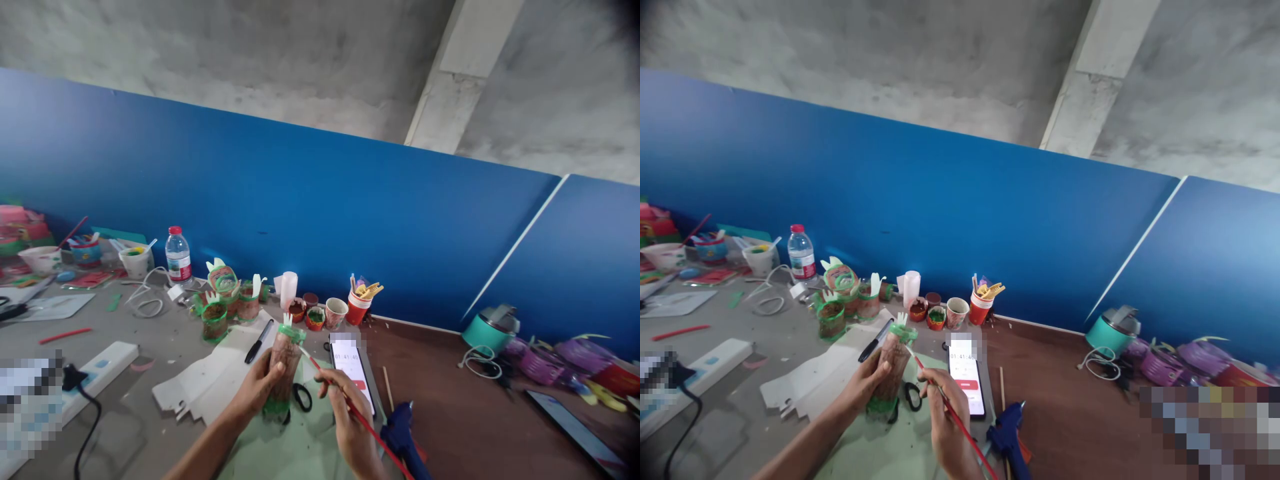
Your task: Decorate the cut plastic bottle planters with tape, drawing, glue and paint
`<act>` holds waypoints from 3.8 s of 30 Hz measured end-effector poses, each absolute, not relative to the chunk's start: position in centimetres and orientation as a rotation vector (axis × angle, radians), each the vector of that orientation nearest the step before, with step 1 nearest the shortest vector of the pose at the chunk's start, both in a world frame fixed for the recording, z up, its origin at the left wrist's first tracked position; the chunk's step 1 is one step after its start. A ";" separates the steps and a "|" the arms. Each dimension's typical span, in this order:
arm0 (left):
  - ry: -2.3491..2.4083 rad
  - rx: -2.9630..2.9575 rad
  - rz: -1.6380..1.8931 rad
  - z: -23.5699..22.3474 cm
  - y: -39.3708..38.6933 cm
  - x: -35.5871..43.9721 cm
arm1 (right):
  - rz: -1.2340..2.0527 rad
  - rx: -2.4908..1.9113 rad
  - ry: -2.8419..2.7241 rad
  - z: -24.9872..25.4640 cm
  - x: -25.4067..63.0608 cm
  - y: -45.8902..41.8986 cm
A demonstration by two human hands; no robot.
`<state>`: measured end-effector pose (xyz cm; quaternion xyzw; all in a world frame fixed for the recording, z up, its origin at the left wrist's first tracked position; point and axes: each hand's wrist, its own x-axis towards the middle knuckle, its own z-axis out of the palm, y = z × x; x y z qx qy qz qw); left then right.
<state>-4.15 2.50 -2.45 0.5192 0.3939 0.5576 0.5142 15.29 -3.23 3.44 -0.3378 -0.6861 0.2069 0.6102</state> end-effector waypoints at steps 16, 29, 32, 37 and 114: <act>0.929 1.081 1.363 -2.4 2.2 -4.5 | 0.500 -0.808 -1.473 3.6 15.6 -3.1; 0.909 0.923 1.343 -2.2 1.9 -4.5 | 0.527 -0.824 -1.498 3.5 15.4 -3.2; 0.917 0.945 1.339 -2.2 1.9 -4.6 | 0.513 -0.816 -1.505 3.5 15.4 -3.1; 0.925 0.956 1.357 -2.4 2.0 -4.5 | 0.506 -0.837 -1.522 3.5 15.4 -3.1; 0.858 0.791 1.304 0.4 0.5 -4.2 | 0.921 -0.711 -1.205 0.9 15.9 -1.6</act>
